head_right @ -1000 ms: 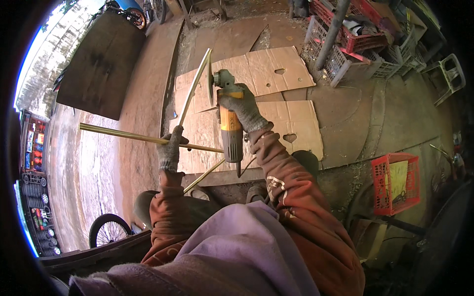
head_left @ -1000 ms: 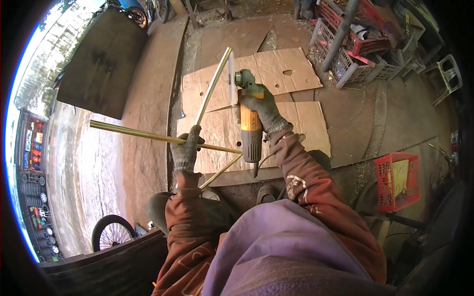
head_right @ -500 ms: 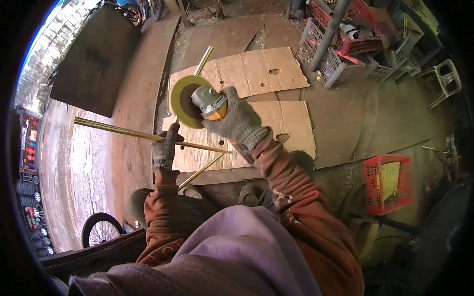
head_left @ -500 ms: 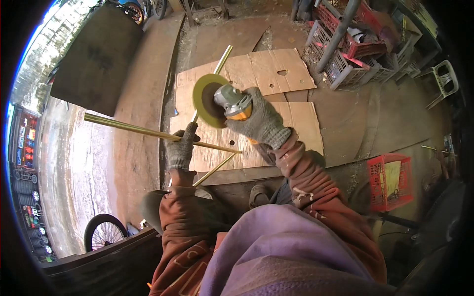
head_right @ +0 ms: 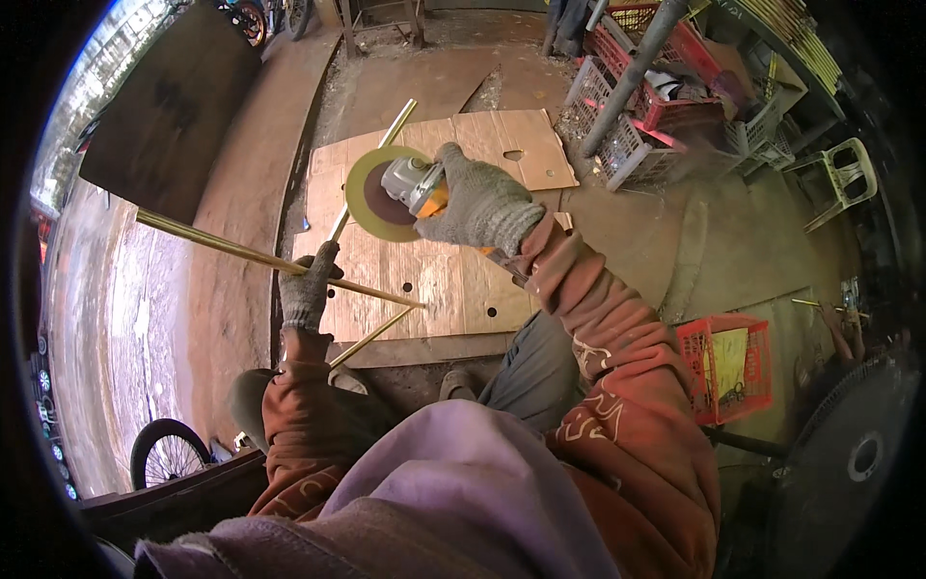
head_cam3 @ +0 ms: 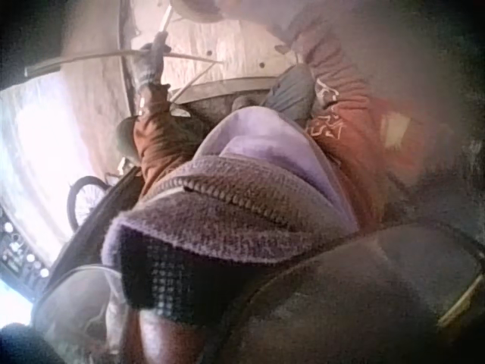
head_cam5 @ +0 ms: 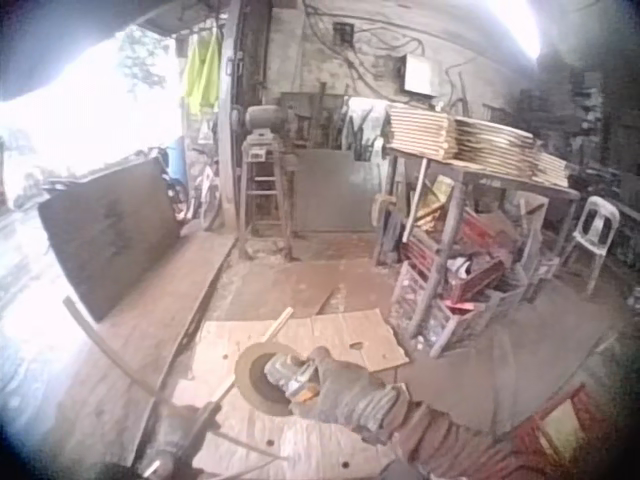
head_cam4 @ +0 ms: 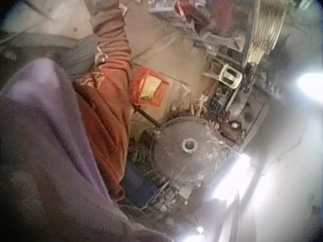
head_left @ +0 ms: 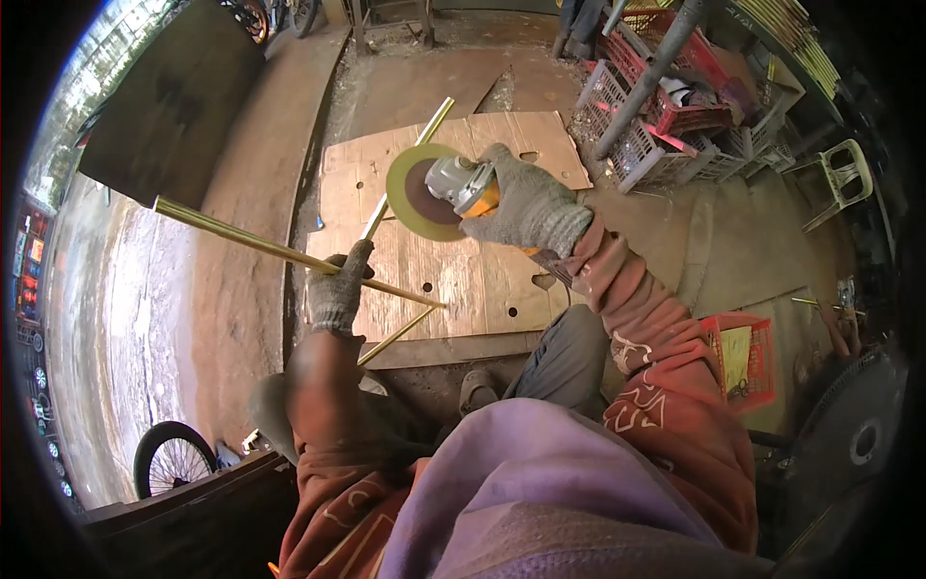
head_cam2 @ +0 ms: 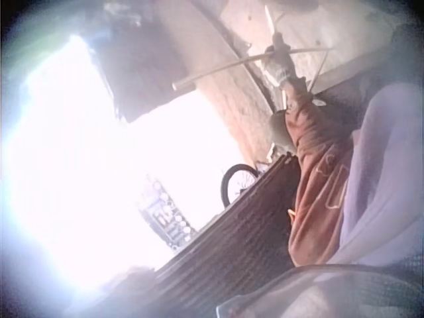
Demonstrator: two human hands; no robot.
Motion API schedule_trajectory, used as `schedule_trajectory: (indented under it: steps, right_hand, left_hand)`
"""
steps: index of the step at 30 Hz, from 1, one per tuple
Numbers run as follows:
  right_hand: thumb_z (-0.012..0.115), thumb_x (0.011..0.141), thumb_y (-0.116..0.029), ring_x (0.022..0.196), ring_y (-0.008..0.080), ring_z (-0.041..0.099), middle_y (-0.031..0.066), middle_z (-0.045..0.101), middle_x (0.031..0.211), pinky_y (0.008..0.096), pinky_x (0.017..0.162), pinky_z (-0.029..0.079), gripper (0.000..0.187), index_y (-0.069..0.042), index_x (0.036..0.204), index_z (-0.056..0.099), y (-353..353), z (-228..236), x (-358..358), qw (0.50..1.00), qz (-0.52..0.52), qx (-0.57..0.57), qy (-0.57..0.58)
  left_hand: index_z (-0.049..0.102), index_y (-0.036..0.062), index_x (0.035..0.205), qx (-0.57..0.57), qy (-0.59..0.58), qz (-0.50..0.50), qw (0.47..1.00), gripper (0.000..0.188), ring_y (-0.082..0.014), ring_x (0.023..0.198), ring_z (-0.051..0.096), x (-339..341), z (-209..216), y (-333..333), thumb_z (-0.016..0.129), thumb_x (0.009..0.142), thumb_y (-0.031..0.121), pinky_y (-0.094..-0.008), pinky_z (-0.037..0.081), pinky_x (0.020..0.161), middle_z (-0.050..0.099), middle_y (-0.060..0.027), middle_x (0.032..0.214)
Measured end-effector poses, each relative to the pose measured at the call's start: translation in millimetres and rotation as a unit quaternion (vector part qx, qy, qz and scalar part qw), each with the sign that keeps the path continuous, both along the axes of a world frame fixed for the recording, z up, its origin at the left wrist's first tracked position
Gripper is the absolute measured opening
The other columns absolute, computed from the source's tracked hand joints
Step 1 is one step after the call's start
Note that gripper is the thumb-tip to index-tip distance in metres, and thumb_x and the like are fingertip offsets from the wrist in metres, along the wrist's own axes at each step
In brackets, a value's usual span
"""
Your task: The person uses an angle grinder with a sanding disc to smooth the joints and surfaces of a triangular brass or gold-colored metal frame.
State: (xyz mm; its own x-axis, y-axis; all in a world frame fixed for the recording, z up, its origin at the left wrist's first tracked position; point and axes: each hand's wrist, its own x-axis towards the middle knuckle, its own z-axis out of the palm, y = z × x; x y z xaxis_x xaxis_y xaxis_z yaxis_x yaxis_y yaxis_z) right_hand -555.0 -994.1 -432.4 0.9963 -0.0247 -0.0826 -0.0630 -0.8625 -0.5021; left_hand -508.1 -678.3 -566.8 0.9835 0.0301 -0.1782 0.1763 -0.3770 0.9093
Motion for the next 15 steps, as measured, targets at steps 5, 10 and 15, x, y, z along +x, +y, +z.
schedule_trajectory:
  steps: [5,10,15]
  right_hand:
    - [0.086,0.07,-0.046,0.107,0.0394,0.07,0.024,0.069,0.115,0.0432,0.093,0.054,0.087,-0.003,0.134,0.045,-16.7,15.3,9.2,0.999,-0.03,-0.039,-0.02]
    - [0.085,0.071,-0.048,0.109,0.0379,0.069,0.0254,0.068,0.116,0.0421,0.092,0.054,0.086,-0.001,0.134,0.048,-25.3,42.6,14.5,0.999,-0.033,-0.036,0.017]
    - [0.085,0.069,-0.048,0.107,0.0371,0.07,0.0259,0.069,0.111,0.0412,0.092,0.054,0.087,-0.001,0.134,0.049,4.2,57.0,10.3,0.993,0.032,-0.081,0.086]
  left_hand:
    - [0.078,0.0001,0.078,0.018,0.017,0.004,1.0,0.052,-0.0162,0.066,0.066,-4.9,12.2,-8.2,0.082,0.083,0.052,-0.0335,0.051,0.067,0.073,-0.0088,0.069]
    - [0.079,0.0007,0.079,0.052,0.018,-0.011,0.998,0.057,-0.0181,0.066,0.067,-5.4,18.6,-11.7,0.08,0.082,0.058,-0.0352,0.052,0.067,0.073,-0.0098,0.07]
    - [0.079,0.0011,0.079,0.088,0.02,-0.009,0.996,0.059,-0.0196,0.068,0.069,-5.2,19.9,-3.4,0.078,0.082,0.06,-0.0362,0.053,0.068,0.074,-0.0111,0.071]
